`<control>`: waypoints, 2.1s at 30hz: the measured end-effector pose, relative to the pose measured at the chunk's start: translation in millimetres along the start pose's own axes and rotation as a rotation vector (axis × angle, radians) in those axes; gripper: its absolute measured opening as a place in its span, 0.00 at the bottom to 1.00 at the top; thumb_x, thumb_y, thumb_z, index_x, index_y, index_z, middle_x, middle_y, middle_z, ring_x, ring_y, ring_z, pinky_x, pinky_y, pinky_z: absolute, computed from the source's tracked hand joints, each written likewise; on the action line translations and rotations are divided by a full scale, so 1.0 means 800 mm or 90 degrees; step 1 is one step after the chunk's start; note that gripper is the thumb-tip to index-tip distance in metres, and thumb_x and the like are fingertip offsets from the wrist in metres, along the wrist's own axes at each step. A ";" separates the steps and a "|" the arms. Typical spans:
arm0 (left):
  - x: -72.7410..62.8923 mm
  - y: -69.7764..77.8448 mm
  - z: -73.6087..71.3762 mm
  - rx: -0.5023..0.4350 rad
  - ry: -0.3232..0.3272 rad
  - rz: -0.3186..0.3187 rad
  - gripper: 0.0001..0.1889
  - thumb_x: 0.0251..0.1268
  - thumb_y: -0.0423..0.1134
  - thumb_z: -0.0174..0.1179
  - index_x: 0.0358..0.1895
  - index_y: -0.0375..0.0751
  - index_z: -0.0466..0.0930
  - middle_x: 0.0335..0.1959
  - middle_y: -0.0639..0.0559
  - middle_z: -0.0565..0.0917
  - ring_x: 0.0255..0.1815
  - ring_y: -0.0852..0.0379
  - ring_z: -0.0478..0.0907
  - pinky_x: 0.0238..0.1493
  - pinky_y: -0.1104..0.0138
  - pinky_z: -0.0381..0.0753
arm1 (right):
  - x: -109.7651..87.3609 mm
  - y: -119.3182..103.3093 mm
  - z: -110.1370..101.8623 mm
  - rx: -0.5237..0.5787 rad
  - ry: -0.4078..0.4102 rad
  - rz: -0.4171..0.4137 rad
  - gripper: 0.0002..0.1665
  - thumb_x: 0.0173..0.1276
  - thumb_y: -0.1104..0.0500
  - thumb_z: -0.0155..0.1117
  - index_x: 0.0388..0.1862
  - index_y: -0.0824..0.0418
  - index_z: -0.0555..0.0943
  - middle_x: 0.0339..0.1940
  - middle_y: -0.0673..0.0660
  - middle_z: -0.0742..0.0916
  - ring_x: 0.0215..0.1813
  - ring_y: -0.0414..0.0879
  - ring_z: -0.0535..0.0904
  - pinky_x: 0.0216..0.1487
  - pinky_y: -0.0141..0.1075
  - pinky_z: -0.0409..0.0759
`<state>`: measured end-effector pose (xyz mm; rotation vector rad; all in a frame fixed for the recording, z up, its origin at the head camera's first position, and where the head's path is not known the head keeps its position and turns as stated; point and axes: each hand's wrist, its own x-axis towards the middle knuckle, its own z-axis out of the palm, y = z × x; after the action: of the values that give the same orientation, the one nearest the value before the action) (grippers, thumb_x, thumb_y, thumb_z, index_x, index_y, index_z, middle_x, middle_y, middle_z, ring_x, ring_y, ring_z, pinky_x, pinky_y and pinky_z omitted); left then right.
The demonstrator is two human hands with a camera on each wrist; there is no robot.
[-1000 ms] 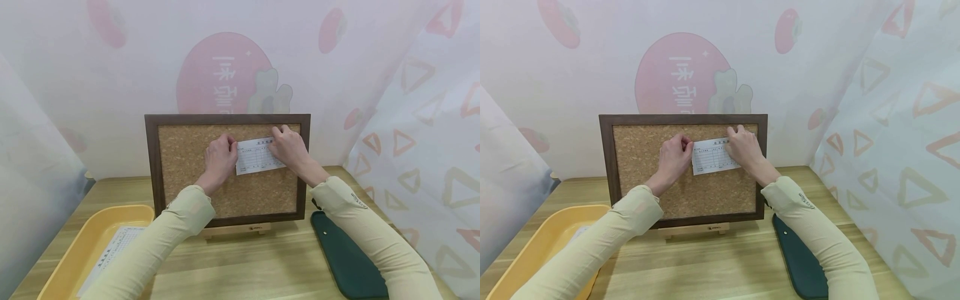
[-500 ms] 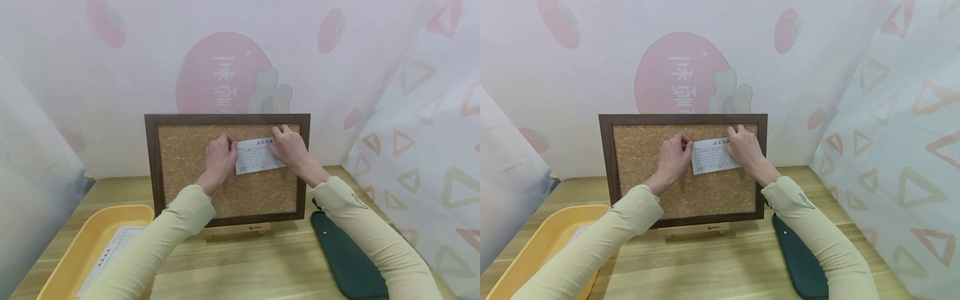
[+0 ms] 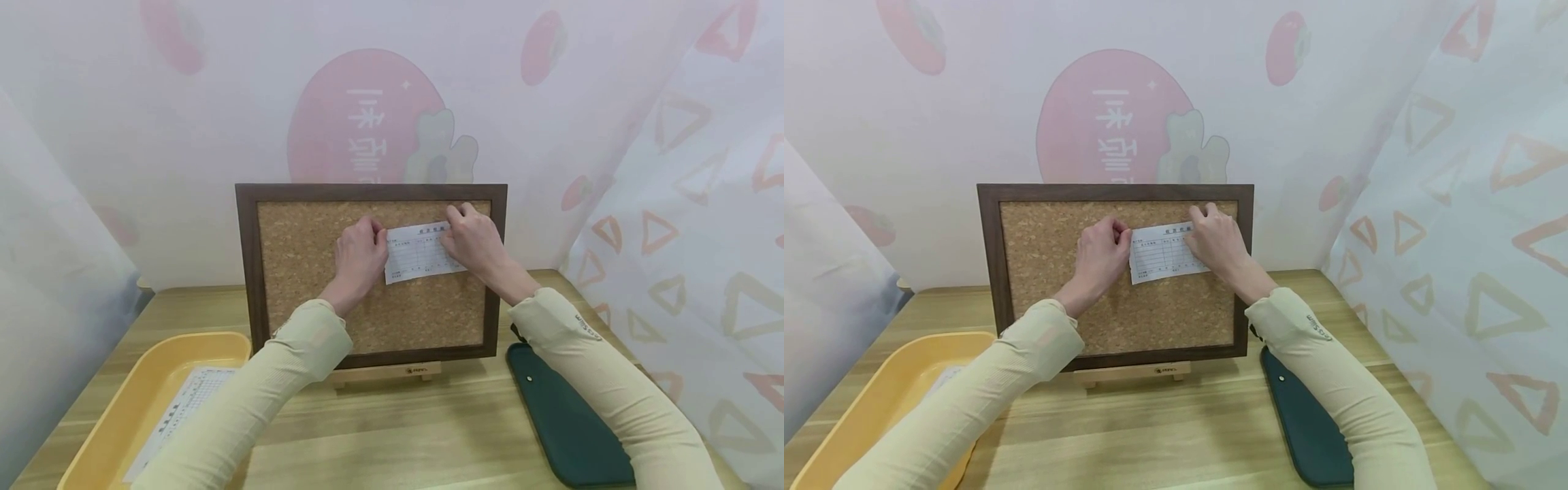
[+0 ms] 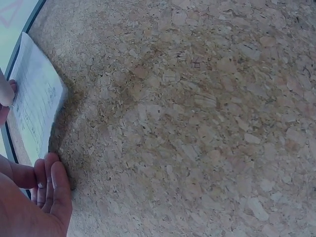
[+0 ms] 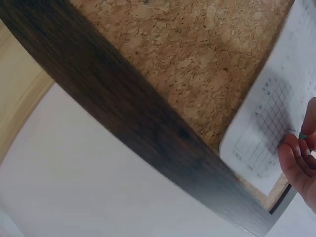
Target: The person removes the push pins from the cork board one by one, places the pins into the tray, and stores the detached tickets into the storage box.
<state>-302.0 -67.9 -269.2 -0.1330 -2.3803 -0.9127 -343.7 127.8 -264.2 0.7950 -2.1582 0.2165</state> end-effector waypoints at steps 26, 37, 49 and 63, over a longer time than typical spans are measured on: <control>-0.010 -0.020 -0.009 -0.040 -0.001 0.048 0.07 0.66 0.34 0.54 0.34 0.32 0.78 0.29 0.40 0.84 0.25 0.49 0.77 0.25 0.64 0.72 | -0.130 0.035 -0.013 0.067 0.099 0.049 0.07 0.46 0.74 0.60 0.22 0.66 0.72 0.19 0.59 0.75 0.20 0.47 0.71 0.19 0.35 0.69; -0.040 -0.046 -0.039 -0.034 -0.008 0.066 0.08 0.67 0.34 0.54 0.35 0.31 0.77 0.26 0.40 0.81 0.23 0.51 0.75 0.24 0.68 0.68 | -0.205 0.041 -0.007 0.081 0.050 0.104 0.09 0.44 0.74 0.61 0.21 0.64 0.72 0.17 0.54 0.74 0.21 0.39 0.67 0.22 0.30 0.66; -0.077 -0.084 -0.078 -0.044 -0.030 0.052 0.06 0.67 0.32 0.55 0.34 0.32 0.77 0.26 0.41 0.81 0.22 0.55 0.73 0.20 0.74 0.69 | -0.282 0.051 -0.012 0.079 -0.046 0.186 0.12 0.40 0.73 0.61 0.19 0.60 0.70 0.17 0.49 0.73 0.22 0.36 0.66 0.21 0.27 0.65; -0.149 -0.167 -0.163 -0.027 0.001 -0.035 0.04 0.61 0.29 0.59 0.32 0.30 0.78 0.20 0.53 0.81 0.19 0.77 0.71 0.20 0.82 0.70 | -0.324 0.054 -0.006 0.066 -0.128 0.232 0.11 0.38 0.70 0.62 0.20 0.59 0.71 0.17 0.47 0.72 0.21 0.35 0.65 0.22 0.28 0.64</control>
<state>-178.8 -240.2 -335.0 -0.0835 -2.3745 -0.9895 -243.7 284.9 -449.6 0.4893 -2.4916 0.4550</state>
